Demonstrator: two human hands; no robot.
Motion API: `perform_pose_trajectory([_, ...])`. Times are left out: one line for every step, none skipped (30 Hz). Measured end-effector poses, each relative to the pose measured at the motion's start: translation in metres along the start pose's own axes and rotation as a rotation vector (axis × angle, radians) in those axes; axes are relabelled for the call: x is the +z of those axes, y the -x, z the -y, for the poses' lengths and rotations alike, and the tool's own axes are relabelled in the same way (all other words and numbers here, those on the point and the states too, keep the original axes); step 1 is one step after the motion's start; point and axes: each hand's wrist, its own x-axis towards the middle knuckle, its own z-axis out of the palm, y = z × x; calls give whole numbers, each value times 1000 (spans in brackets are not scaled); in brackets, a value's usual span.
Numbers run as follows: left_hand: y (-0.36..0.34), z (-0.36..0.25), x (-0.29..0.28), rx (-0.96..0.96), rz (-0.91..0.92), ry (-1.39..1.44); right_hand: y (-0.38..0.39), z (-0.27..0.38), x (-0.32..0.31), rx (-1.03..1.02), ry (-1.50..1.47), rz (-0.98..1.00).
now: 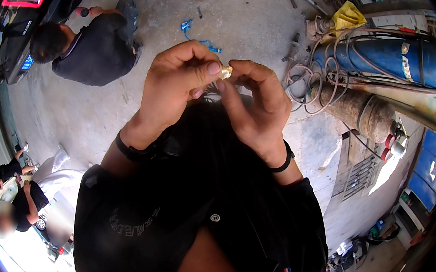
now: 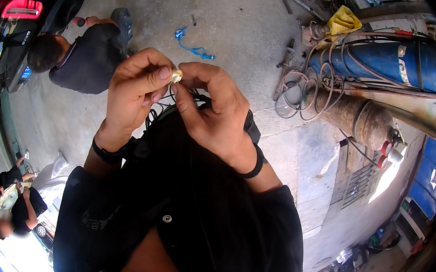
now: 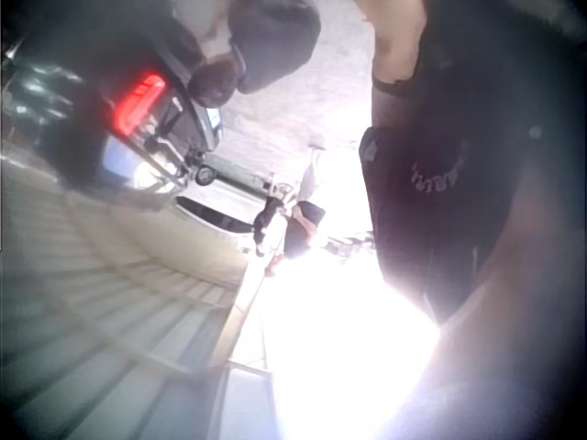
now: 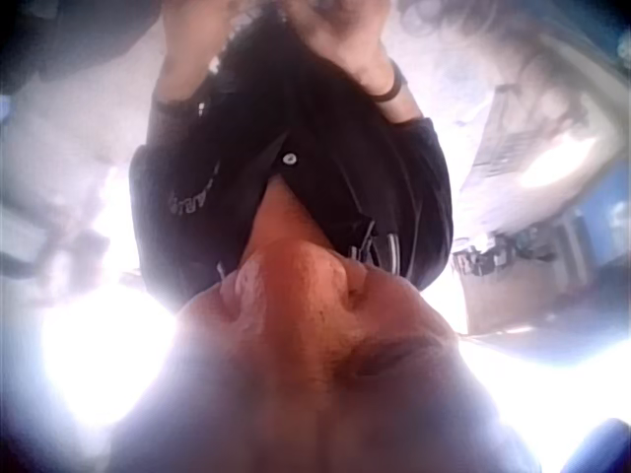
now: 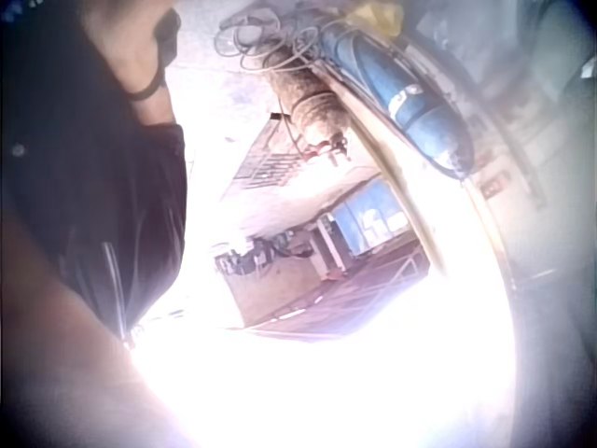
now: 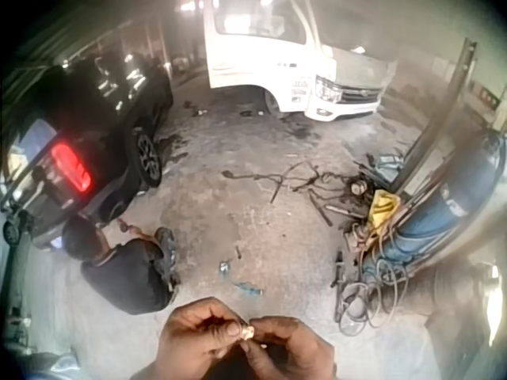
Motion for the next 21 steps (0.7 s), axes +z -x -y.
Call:
perform_pose_trajectory([0,-1,1,-42,-11,40,0,0,0,-10,8,-4])
perform_pose_trajectory([0,-1,2,-37,-31,43,0,0,0,6,-5,-6])
perform_pose_trajectory([0,-1,3,-29,-54,50,0,-1,0,20,-12,-4])
perform_pose_trajectory([0,-1,4,-5,-56,64,0,-1,0,34,-19,-3])
perform_pose_trajectory([-1,0,5,28,-73,13,1,-1,0,63,-43,-8])
perform_pose_trajectory([-1,1,7,76,-68,-31,1,-1,1,93,-66,-14])
perform_pose_trajectory([-2,3,8,122,-79,-69,1,-1,1,123,-90,-18])
perform_pose_trajectory([-2,5,9,179,-80,-131,1,-2,1,130,-96,-24])
perform_pose_trajectory([-1,8,11,233,-96,-187,1,-3,2,137,-103,-30])
perform_pose_trajectory([0,10,11,293,-98,-239,1,-3,3,145,-110,-35])
perform_pose_trajectory([-1,13,12,365,-90,-246,1,-4,3,137,-112,-33])
perform_pose_trajectory([0,15,12,382,-104,-262,0,-5,4,130,-113,-31])
perform_pose_trajectory([0,17,11,392,-111,-288,0,-6,4,122,-105,-27])
perform_pose_trajectory([1,18,11,401,-118,-314,0,-7,3,128,-103,-23])
perform_pose_trajectory([2,18,10,409,-126,-351,0,-7,3,133,-91,-17])
perform_pose_trajectory([2,19,10,417,-134,-388,0,-7,2,140,-70,-7])
perform_pose_trajectory([2,19,9,435,-141,-423,0,-7,1,161,-88,5])
perform_pose_trajectory([2,20,9,458,-148,-488,1,-7,0,183,-98,20])
perform_pose_trajectory([3,20,10,491,-155,-551,2,-7,-1,206,-107,35])
perform_pose_trajectory([3,20,10,517,-165,-621,2,-7,-1,203,-109,29])
perform_pose_trajectory([3,20,10,539,-158,-626,3,-7,-2,200,-111,23])
